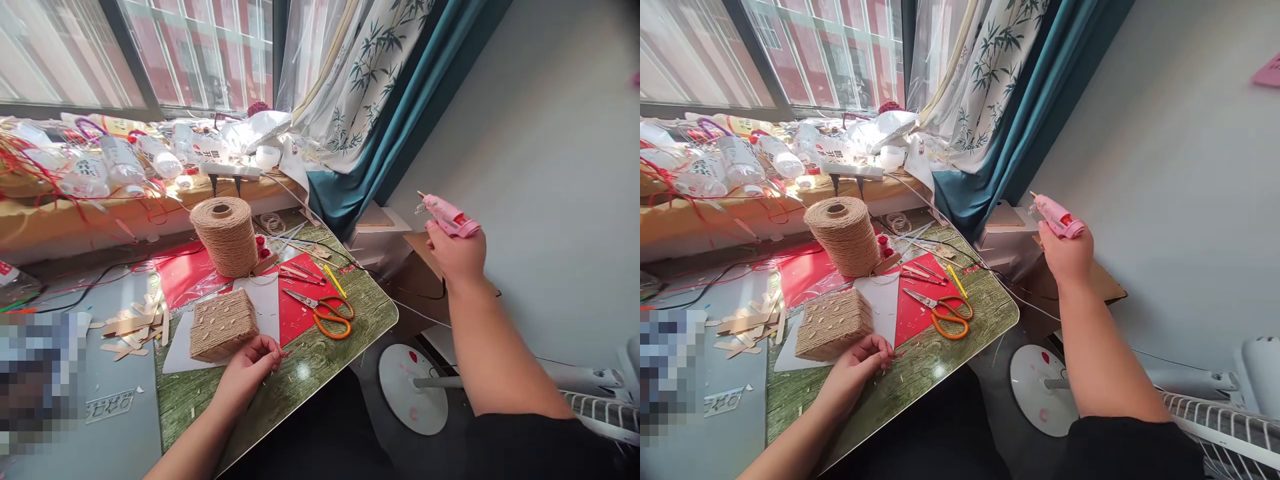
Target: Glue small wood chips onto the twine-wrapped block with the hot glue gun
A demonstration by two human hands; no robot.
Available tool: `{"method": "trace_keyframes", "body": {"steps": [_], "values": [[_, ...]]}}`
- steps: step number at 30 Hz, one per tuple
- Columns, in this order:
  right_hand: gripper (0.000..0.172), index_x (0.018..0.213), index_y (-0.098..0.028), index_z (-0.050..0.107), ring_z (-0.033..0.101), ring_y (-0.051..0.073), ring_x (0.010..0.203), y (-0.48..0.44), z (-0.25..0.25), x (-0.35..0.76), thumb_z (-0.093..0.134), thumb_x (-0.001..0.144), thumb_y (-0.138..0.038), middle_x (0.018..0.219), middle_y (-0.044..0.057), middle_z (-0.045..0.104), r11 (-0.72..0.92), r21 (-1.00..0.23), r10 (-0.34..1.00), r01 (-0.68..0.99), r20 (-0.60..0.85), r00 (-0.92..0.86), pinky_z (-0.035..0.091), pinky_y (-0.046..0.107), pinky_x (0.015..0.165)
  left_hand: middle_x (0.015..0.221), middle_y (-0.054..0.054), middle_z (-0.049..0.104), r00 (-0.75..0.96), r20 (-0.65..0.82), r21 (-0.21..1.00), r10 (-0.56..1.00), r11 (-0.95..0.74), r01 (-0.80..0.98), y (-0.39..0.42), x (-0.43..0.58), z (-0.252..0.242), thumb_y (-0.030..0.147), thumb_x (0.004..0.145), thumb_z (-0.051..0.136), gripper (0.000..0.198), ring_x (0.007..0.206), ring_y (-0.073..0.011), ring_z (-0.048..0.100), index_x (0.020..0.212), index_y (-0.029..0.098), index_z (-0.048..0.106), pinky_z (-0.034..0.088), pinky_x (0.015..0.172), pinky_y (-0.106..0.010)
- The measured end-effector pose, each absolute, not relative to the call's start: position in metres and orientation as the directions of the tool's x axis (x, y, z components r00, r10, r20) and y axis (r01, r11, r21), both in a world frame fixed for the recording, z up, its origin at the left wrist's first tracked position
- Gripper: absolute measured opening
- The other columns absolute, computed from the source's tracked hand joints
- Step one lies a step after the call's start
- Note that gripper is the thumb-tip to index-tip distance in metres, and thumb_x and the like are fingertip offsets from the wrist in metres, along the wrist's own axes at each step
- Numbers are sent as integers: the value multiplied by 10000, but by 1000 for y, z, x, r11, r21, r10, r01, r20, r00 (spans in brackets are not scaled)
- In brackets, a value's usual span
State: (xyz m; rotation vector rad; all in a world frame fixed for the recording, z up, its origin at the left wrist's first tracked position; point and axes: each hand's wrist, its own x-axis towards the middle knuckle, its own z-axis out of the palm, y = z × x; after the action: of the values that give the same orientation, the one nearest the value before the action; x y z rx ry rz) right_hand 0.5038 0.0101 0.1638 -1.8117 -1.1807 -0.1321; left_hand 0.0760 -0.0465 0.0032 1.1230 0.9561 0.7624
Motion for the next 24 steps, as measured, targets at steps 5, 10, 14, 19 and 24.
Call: {"method": "trace_keyframes", "body": {"steps": [5, 10, 14, 19, 24], "values": [[284, 919, -194, 677, 492, 113, 518, -9, 170, 409, 745, 844, -459, 679, 17, 610, 178, -970, 927, 165, 222, 303, 331, 271, 483, 962, -65, 713, 361, -249, 966, 899, 259, 20, -46, 75, 1, 404, 779, 782, 261, 737, -159, 593, 798, 183, 644, 462, 661, -261], [326, 911, -217, 708, 495, 137, 501, -46, 88, 325, 801, 808, -512, 587, -6, 589, -159, -983, 986, -96, -154, -56, 317, 263, 456, 879, -43, 679, 340, -222, 971, 914, 240, -12, -48, 73, -2, 387, 776, 789, 262, 727, -155, 578, 773, 183, 623, 447, 659, -260], [353, 915, -214, 706, 492, 130, 512, -59, 37, 299, 836, 777, -513, 589, -21, 588, -227, -958, 974, -173, -224, -38, 337, 263, 467, 818, -30, 668, 346, -241, 962, 907, 269, -35, -49, 75, 0, 425, 764, 817, 318, 713, -152, 580, 812, 185, 614, 442, 659, -256], [373, 935, -201, 716, 495, 122, 514, -59, 20, 301, 856, 761, -500, 604, -18, 606, -249, -949, 967, -193, -254, 2, 364, 255, 470, 799, -13, 635, 339, -215, 965, 916, 252, -68, -51, 77, 4, 456, 752, 840, 358, 739, -150, 588, 829, 185, 620, 458, 675, -254], [381, 922, -192, 723, 496, 126, 503, -57, 18, 307, 844, 765, -517, 569, -14, 598, -261, -949, 962, -175, -270, 32, 353, 245, 454, 796, -8, 646, 336, -200, 972, 920, 230, -53, -54, 76, 4, 454, 789, 812, 329, 725, -146, 587, 868, 187, 637, 455, 658, -252]]}}
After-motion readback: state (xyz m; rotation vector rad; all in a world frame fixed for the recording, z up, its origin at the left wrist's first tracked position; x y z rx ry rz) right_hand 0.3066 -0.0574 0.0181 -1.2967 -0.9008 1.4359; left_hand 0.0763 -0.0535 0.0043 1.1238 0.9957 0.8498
